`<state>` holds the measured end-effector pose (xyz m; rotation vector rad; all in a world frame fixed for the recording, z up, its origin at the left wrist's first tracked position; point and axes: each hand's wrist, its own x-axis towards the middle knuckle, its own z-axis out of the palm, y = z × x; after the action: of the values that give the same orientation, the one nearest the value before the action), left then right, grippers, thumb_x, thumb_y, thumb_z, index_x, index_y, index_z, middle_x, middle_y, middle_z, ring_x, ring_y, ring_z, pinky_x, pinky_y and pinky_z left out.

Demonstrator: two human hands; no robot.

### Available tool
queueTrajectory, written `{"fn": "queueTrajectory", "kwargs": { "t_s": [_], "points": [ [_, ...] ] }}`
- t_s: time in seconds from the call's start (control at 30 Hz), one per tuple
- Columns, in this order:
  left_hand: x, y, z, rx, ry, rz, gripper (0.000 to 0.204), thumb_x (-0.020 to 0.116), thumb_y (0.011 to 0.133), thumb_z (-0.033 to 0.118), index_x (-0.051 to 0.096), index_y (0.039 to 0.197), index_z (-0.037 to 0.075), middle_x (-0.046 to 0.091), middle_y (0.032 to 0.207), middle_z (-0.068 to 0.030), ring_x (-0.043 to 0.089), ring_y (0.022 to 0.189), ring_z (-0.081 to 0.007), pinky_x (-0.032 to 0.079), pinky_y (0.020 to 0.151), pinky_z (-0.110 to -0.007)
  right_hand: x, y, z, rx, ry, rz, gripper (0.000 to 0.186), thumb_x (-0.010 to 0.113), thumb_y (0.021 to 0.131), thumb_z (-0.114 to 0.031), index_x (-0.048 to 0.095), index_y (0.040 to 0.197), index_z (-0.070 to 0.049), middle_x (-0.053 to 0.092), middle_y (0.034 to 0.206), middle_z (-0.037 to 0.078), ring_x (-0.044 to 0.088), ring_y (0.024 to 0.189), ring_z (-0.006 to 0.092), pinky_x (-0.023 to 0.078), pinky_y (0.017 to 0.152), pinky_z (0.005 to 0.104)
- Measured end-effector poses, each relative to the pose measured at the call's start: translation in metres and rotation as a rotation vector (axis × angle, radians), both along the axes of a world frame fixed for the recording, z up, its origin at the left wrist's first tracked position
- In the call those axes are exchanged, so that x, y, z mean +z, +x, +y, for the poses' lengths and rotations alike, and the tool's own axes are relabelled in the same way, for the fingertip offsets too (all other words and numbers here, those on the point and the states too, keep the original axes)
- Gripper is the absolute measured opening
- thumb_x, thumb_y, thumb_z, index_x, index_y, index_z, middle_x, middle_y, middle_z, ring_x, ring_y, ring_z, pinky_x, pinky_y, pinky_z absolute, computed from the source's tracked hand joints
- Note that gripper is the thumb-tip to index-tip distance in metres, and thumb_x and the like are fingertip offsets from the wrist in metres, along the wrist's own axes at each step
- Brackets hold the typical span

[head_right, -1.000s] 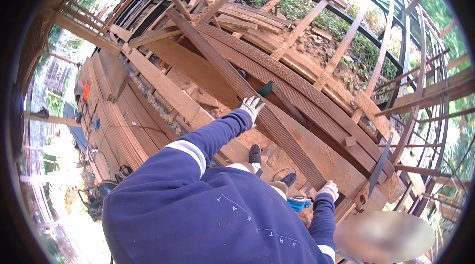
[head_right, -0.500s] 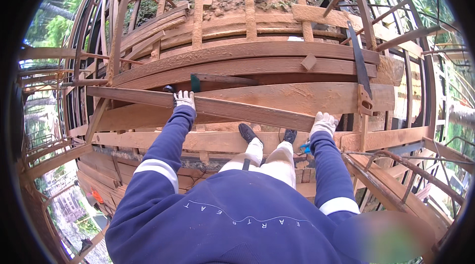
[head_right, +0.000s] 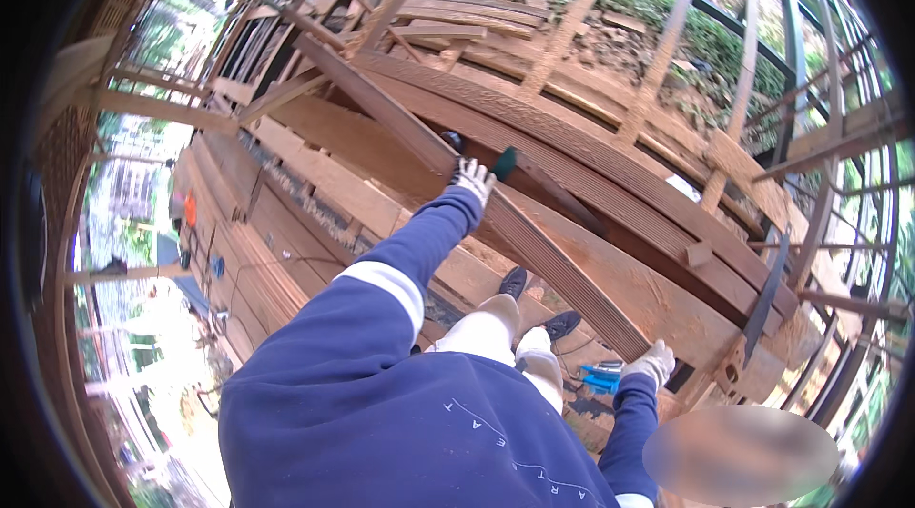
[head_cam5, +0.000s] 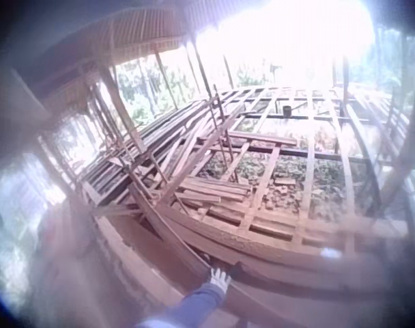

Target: The person saws through a piece of wood with a hand saw, then picks up the cut piece and moves several other wooden planks.

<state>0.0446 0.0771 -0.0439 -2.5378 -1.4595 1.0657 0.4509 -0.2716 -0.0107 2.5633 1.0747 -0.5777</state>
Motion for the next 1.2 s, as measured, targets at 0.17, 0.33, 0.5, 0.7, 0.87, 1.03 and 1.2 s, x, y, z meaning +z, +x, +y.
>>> {"fn": "queueTrajectory", "kwargs": {
  "t_s": [0.17,0.33,0.5,0.7,0.87,1.03,1.2],
  "points": [
    [0.012,-0.008,-0.005,0.072,-0.123,0.043,0.054,0.037,0.104,0.027,0.035,0.158,0.018,0.037,0.159,-0.0163,0.029,0.149,-0.0405,0.011,0.119,-0.069,0.016,-0.013,0.011,0.110,-0.167,-0.069,0.040,0.059,0.094,-0.014,0.056,0.133,-0.004,0.060,0.129,0.019,0.056,0.123,0.0361,0.048,0.104,0.0411],
    [0.019,-0.014,-0.006,0.019,-0.099,-0.051,0.052,0.038,0.104,0.027,0.040,0.155,0.016,0.043,0.152,-0.0168,0.034,0.146,-0.0402,0.011,0.119,-0.068,0.057,-0.049,0.034,0.025,-0.253,-0.139,0.077,0.078,0.082,-0.027,0.044,0.148,-0.008,0.047,0.147,0.015,0.044,0.139,0.0331,0.045,0.109,0.0421],
    [0.049,-0.047,0.022,-0.061,-0.359,-0.251,0.102,0.082,0.075,0.047,0.031,0.159,0.019,0.040,0.154,-0.0164,0.034,0.146,-0.0394,0.015,0.121,-0.062,0.090,-0.114,0.094,-0.023,-0.422,-0.055,0.122,0.088,0.069,-0.029,0.012,0.163,-0.016,0.019,0.168,0.012,0.024,0.153,0.0320,0.032,0.119,0.0502],
    [0.050,-0.163,0.125,-0.136,-0.086,-0.341,0.115,0.094,0.058,0.035,0.036,0.156,0.021,0.038,0.157,-0.0153,0.032,0.147,-0.0390,0.023,0.119,-0.058,0.053,-0.203,0.154,-0.187,-0.231,-0.088,0.099,0.081,0.078,-0.025,0.025,0.160,-0.025,0.033,0.160,0.007,0.024,0.152,0.0295,0.032,0.116,0.0559],
    [0.038,-0.240,0.169,-0.129,-0.015,-0.186,0.100,0.088,0.066,0.027,0.039,0.153,0.019,0.037,0.158,-0.0178,0.026,0.151,-0.0401,0.015,0.123,-0.059,0.037,-0.176,0.150,-0.179,-0.009,-0.187,0.026,0.051,0.097,-0.016,0.063,0.120,-0.022,0.062,0.126,0.002,0.044,0.133,0.0267,0.040,0.101,0.0602],
    [-0.007,-0.249,0.184,-0.178,-0.054,-0.166,0.115,0.093,0.050,0.043,0.040,0.147,0.012,0.048,0.140,-0.0170,0.041,0.137,-0.0333,0.020,0.121,-0.054,0.018,-0.160,0.128,-0.208,-0.097,-0.036,0.047,0.043,0.102,-0.020,0.044,0.149,-0.016,0.040,0.157,0.010,0.024,0.152,0.0366,0.018,0.113,0.0779],
    [0.030,-0.240,0.177,-0.244,-0.082,-0.070,0.106,0.092,0.052,0.041,0.045,0.144,0.013,0.055,0.134,-0.0172,0.051,0.129,-0.0350,0.036,0.112,-0.049,0.029,-0.169,0.123,-0.191,-0.082,0.051,0.055,0.051,0.096,-0.016,0.043,0.150,-0.015,0.040,0.154,0.011,0.025,0.152,0.0379,0.019,0.114,0.0752]
  ]
}}
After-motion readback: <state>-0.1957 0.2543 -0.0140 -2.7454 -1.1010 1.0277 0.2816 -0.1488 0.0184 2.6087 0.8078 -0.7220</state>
